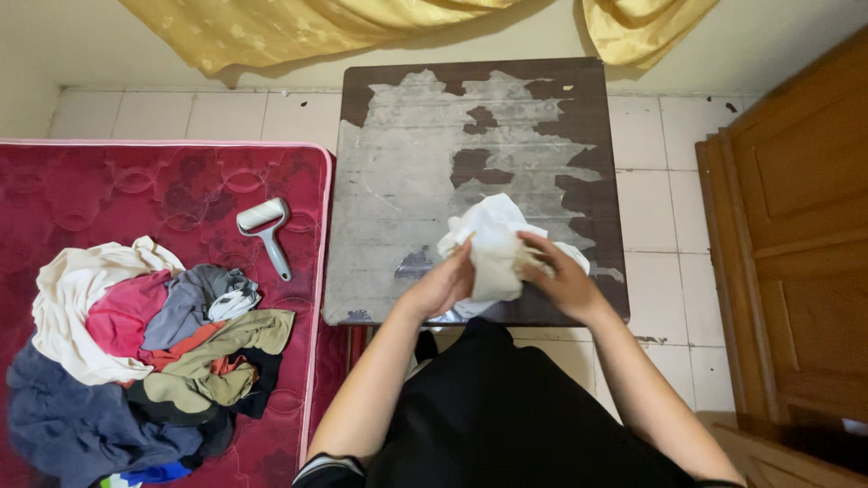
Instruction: The person picks up a white t-shirt from a pile on a bed, spreads it flat on a small table, uses a lint roller across the front of the garment, and then folds it in half.
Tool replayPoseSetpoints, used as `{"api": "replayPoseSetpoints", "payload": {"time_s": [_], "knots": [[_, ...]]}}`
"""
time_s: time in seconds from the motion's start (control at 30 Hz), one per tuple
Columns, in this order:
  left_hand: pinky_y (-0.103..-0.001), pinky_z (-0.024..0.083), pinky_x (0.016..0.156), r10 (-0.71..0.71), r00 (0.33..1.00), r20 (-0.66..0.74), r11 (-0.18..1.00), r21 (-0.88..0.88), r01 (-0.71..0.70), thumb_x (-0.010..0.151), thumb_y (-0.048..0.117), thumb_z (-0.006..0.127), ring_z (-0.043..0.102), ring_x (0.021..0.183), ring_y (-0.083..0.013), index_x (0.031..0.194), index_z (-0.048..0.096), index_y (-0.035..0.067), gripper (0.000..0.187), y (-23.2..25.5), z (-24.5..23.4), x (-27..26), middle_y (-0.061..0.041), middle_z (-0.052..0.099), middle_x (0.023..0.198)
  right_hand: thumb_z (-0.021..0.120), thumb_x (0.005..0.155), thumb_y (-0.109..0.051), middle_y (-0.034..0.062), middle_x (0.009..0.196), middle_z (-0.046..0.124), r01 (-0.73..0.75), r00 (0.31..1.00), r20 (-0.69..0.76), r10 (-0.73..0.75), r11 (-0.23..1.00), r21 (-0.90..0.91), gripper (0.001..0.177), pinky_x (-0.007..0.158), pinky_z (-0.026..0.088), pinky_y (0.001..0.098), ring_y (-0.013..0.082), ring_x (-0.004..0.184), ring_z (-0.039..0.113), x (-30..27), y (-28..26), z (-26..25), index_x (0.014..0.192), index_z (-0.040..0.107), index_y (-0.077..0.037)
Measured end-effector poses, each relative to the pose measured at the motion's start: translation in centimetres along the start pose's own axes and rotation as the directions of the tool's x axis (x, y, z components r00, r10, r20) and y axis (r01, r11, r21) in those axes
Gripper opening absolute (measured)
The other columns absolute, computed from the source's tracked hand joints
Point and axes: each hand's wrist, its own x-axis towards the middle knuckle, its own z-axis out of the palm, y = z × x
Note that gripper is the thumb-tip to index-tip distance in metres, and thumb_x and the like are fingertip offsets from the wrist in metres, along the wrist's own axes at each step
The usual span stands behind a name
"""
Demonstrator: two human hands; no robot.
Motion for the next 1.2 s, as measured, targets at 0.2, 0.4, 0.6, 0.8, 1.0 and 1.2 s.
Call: {"api": "replayPoseSetpoints", "payload": {"time_s": [0.2,0.4,0.6,0.8,1.0,1.2], "knots": [[-0.067,0.008,0.096,-0.243,0.906,-0.347,0.879,0.316,0.356,0.112,0.052,0.042,0.01,0.096,-0.0386,0.165,0.037,0.004,0.072,-0.5,0.2,1.0,-0.05,0.004,0.138,0.071,0.1,-0.024,0.0071,0.102,0.077,-0.156,0.984,0.101,0.144,0.98,0.123,0.031,0.078,0.054,0.0298,0.0128,0.091,0.067,0.6,-2.6,0.1,0.12,0.07,0.0],[-0.03,0.059,0.071,-0.14,0.99,0.012,0.99,0.015,0.139,0.108,0.066,0.037,0.072,0.088,-0.0247,0.153,0.04,-0.009,0.087,-1.3,-2.4,1.9,-0.026,0.061,0.14,0.067,0.098,-0.023,0.005,0.092,0.076,-0.19,0.982,0.0,0.19,0.981,-0.03,0.029,0.07,0.055,0.0255,0.0085,0.08,0.067,0.1,-1.6,-3.2,0.114,0.076,0.0],[-0.039,0.066,0.06,0.078,0.866,-0.495,0.736,0.615,0.285,0.091,0.028,0.068,0.079,0.078,-0.0422,0.146,0.013,0.002,0.082,0.1,-0.8,2.1,-0.028,0.074,0.11,0.065,0.104,-0.013,0.0049,0.088,0.071,-0.152,0.988,0.041,0.151,0.871,0.467,0.014,0.068,0.053,0.027,0.0122,0.076,0.065,-1.6,3.0,-7.6,0.103,0.069,0.001],[-0.041,0.057,0.069,0.521,0.808,-0.275,0.154,0.961,0.227,0.094,0.031,0.071,0.072,0.08,-0.029,0.119,0.079,0.008,0.035,-0.5,-6.1,3.2,-0.016,0.078,0.095,0.06,0.119,-0.016,0.0083,0.09,0.071,-0.081,0.992,0.123,-0.018,0.65,0.756,0.028,0.07,0.052,0.0271,0.0124,0.08,0.064,-1.5,3.5,-9.5,0.102,0.065,0.005],[-0.038,0.051,0.079,0.12,0.935,-0.333,0.923,0.384,0.018,0.095,0.021,0.065,0.066,0.086,-0.0205,0.101,0.074,-0.006,0.03,2.1,-9.0,1.9,-0.012,0.073,0.096,0.048,0.11,-0.031,0.019,0.111,0.074,-0.067,0.942,-0.102,0.319,0.479,0.875,0.04,0.094,0.059,0.0409,0.0302,0.103,0.073,-0.1,-0.4,-10.2,0.115,0.067,0.004],[-0.039,0.056,0.089,-0.008,0.979,-0.203,0.986,-0.164,-0.026,0.096,0.023,0.059,0.072,0.098,-0.0252,0.115,0.067,-0.005,0.036,3.9,-5.5,0.6,-0.015,0.074,0.108,0.05,0.113,-0.029,0.0161,0.116,0.073,-0.278,0.87,0.07,0.488,0.366,0.888,0.037,0.092,0.056,0.0399,0.0266,0.105,0.071,1.1,1.8,-10.7,0.123,0.062,0.004]]}}
